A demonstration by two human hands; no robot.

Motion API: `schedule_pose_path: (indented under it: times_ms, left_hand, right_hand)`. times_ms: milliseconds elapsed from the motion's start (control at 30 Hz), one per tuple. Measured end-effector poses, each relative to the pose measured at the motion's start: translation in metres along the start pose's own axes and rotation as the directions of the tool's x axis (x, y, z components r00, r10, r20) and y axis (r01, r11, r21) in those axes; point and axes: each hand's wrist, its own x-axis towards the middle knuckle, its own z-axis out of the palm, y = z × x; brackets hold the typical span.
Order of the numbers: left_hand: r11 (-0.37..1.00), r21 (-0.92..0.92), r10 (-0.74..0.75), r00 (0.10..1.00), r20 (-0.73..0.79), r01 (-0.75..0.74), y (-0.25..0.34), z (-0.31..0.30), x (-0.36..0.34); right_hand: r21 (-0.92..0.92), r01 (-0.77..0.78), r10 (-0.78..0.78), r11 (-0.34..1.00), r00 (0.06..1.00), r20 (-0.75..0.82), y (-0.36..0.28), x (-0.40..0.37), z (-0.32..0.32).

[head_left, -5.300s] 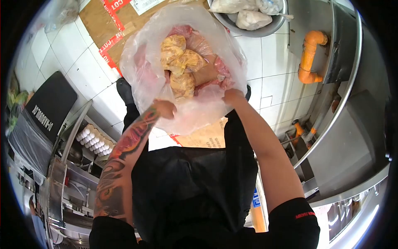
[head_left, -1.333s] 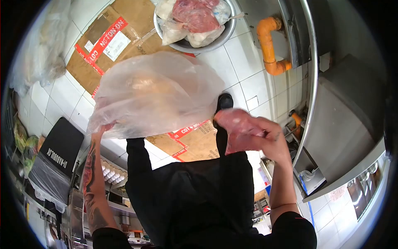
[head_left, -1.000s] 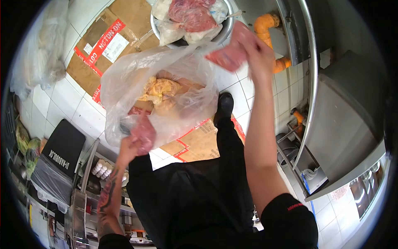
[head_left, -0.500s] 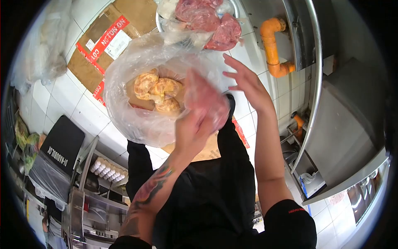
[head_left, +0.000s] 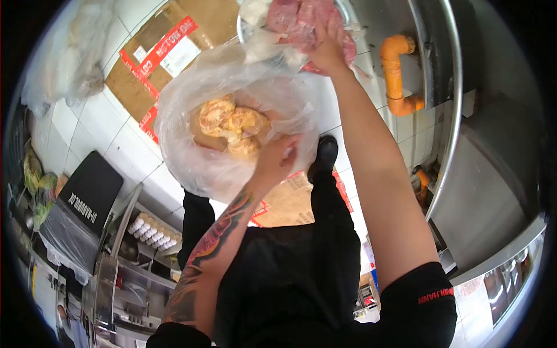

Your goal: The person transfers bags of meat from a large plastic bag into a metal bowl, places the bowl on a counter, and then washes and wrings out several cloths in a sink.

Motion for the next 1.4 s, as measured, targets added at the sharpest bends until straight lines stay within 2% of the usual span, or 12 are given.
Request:
schedule_pose_path:
  times_ms: [67,133,267,367,500,600,667,767,833,967,1167,1400]
  left_hand:
    - [0.948,0.299,-0.136,0.989,0.064,0.111,-0.05,-0.028,-0.044]
    - [0.821,0.569,-0.114,0.99,0.088,0.044,-0.097,-0.064,-0.071]
    - [0.61,0.789,-0.378,0.9,0.215,0.068,-0.167,-0.119,-0.128]
    - [0.565,0.82,-0.689,0.597,0.41,0.089,-0.162,-0.132,-0.158]
    - [0.483,0.869,-0.868,0.184,0.461,0.105,-0.184,-0.109,-0.186]
    - [0.553,0.833,-0.782,0.363,0.506,0.03,-0.163,-0.093,-0.16]
    - [0.639,0.768,-0.605,0.643,0.469,0.042,-0.179,-0.085,-0.145]
    - [0.716,0.677,-0.465,0.84,0.279,0.171,-0.204,-0.098,-0.127]
    - [0.573,0.819,-0.688,0.563,0.458,0.034,-0.223,-0.117,-0.139]
    - [0.624,0.719,-0.77,0.395,0.501,0.306,-0.241,-0.16,-0.168]
    - [0.598,0.715,-0.473,0.88,-0.052,0.363,-0.258,-0.192,-0.125]
    - [0.557,0.781,-0.356,0.931,-0.082,0.282,-0.266,-0.133,-0.106]
  right_hand:
    - [-0.388,0.004,-0.292,0.921,0.668,-0.685,-0.007,-0.004,0.028]
    - [-0.05,0.209,-0.179,0.977,0.663,-0.727,-0.029,-0.036,0.047]
    - [0.631,0.127,-0.154,0.765,0.988,-0.013,-0.091,-0.183,0.149]
    - [-0.011,0.435,-0.425,0.9,0.885,0.192,-0.067,-0.277,0.237]
    - [-0.408,0.369,0.33,0.835,0.258,0.908,-0.036,-0.321,0.277]
    - [-0.459,0.402,0.378,0.792,0.268,0.886,-0.063,-0.297,0.272]
    - [-0.223,0.274,-0.151,0.936,0.881,0.448,-0.042,-0.293,0.299]
    - [0.228,0.071,-0.172,0.971,0.869,0.463,-0.019,-0.24,0.31]
    - [-0.153,0.324,-0.28,0.933,0.926,0.254,-0.003,-0.245,0.317]
    - [-0.419,0.46,-0.404,0.783,0.888,0.22,0.004,-0.277,0.331]
    - [-0.339,0.329,-0.198,0.882,0.909,0.367,0.014,-0.272,0.357]
    - [-0.032,0.151,-0.129,0.988,0.92,0.37,-0.035,-0.266,0.165]
